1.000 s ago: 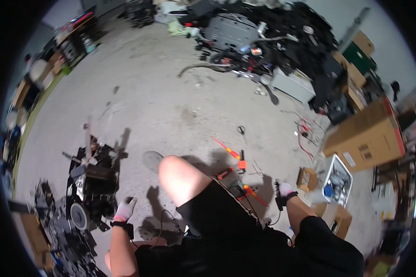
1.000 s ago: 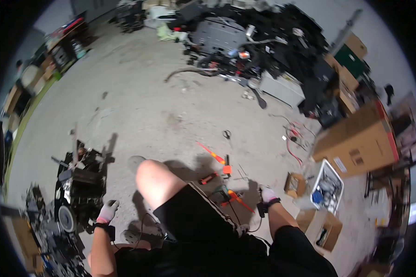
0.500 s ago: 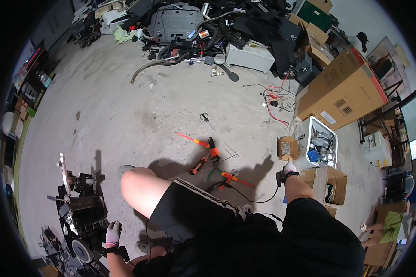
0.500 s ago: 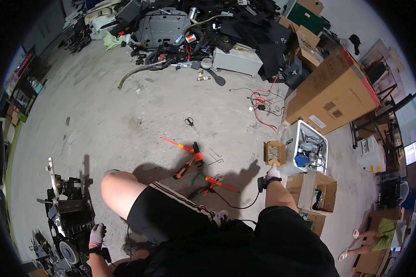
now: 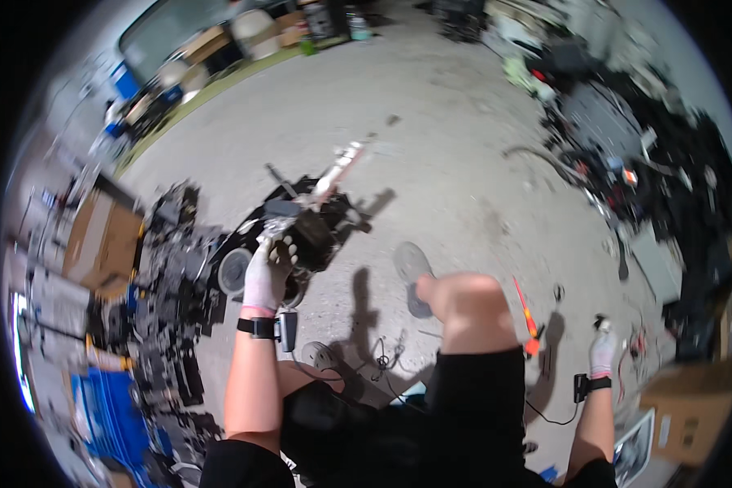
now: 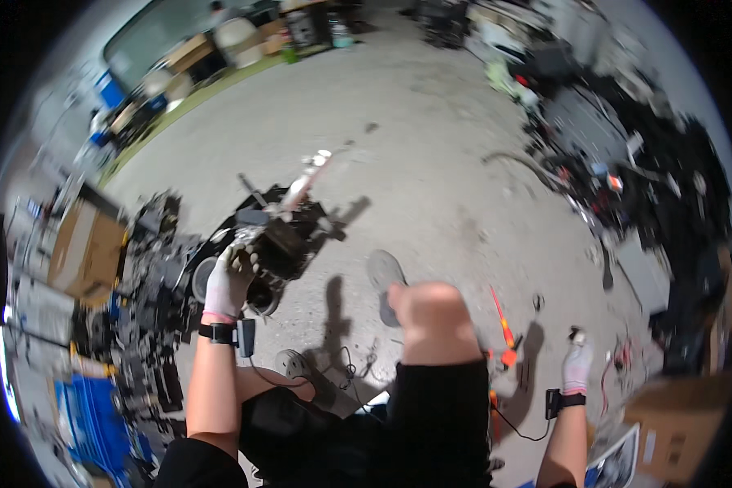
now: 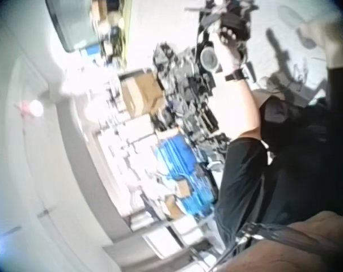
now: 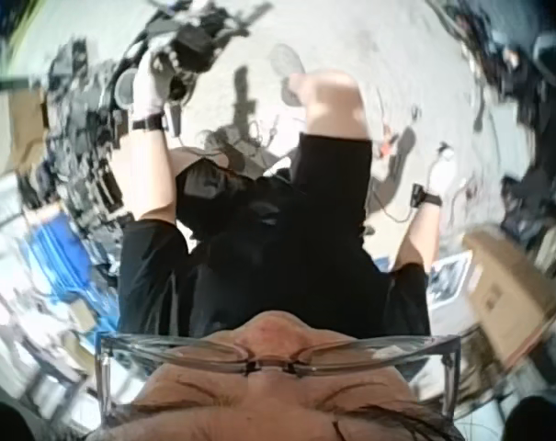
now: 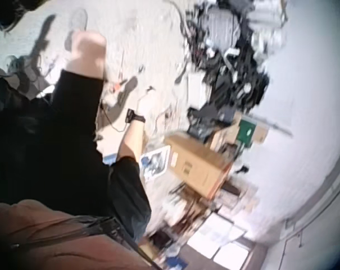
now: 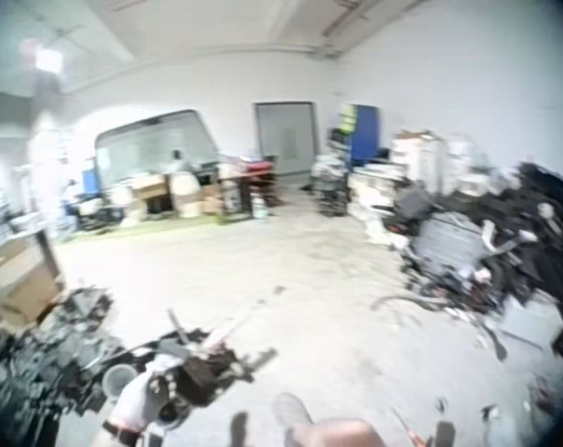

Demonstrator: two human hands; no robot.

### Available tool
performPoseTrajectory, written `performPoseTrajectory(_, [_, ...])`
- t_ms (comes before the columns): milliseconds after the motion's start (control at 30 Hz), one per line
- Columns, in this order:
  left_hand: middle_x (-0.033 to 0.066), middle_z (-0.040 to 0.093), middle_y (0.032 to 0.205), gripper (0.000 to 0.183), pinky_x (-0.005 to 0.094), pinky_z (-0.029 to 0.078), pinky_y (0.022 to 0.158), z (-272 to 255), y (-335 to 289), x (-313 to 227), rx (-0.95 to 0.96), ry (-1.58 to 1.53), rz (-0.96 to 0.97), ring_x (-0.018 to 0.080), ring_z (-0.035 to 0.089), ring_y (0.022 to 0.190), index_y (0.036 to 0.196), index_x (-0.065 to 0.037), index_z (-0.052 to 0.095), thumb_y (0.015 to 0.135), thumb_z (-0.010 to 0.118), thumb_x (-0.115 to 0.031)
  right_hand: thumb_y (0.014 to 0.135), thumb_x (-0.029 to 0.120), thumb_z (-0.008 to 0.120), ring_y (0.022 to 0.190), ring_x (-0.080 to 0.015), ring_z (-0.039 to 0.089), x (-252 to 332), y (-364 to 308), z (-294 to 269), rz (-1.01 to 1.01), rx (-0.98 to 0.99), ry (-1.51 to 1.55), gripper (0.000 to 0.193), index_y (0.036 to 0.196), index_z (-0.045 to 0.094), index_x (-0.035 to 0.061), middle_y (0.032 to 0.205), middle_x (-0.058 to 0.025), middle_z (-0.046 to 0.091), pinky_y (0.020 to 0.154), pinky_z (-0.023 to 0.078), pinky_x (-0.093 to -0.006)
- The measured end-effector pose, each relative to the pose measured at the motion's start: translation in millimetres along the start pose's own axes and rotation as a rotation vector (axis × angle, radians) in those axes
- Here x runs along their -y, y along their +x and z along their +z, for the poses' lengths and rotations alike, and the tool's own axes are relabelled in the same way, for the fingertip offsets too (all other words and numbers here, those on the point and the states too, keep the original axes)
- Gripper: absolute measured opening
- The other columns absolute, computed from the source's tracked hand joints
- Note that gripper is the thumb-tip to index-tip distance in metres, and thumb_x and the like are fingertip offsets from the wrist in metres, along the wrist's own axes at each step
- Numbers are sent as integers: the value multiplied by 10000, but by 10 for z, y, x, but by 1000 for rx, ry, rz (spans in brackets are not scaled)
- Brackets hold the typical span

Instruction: Disassembling and inspecting components of a mechanical chassis with wheels.

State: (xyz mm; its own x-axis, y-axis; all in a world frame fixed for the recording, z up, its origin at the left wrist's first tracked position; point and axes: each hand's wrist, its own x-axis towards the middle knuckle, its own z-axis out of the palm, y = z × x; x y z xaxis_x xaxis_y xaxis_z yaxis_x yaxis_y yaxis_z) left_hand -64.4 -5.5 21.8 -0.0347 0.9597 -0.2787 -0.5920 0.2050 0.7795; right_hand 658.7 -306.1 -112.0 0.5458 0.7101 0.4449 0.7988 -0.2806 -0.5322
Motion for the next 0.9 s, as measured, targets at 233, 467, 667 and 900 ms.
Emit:
performPoseTrajectory(233, [56, 653, 1104, 295, 338, 497, 836, -472, -51, -291, -265, 133, 246, 190, 623, 979, 1178, -74, 579, 1000, 530, -303, 1013, 198, 475, 735, -119, 558, 3884, 2155, 797, -310, 269, 495, 259, 1079, 612, -12, 935, -72, 625, 647, 464, -288])
performPoseTrajectory(467, [36, 638, 1058, 233, 332, 493, 816, -458, 373, -326, -320, -89, 186, 186, 617, 947, 1112, -116, 591, 1010, 504, -306, 1014, 332, 497, 1074, -398, 620, 5949, 1763, 3131, -662, 475, 385, 384, 1188, 608, 8, 1143, -249, 646, 940, 479, -427])
performPoseTrajectory(667, [36, 640, 1080, 250, 314, 493, 798, -340, 478, -361, -366, -125, 200, 165, 612, 917, 1149, -95, 602, 1010, 512, -282, 985, 391, 469, 1080, -434, 593, 6583, 1125, 4101, -695, 935, 353, 460, 1084, 633, -28, 1100, -289, 644, 917, 471, -456])
performPoseTrajectory(900, [35, 638, 1115, 270, 312, 486, 822, -692, 717, -516, -522, -130, 202, 166, 608, 944, 1183, -86, 588, 999, 532, -276, 958, 417, 599, 923, -299, 652, 6389, 994, 4783, 386, 734, 635, 501, 1132, 642, -50, 1017, -196, 697, 813, 502, -394])
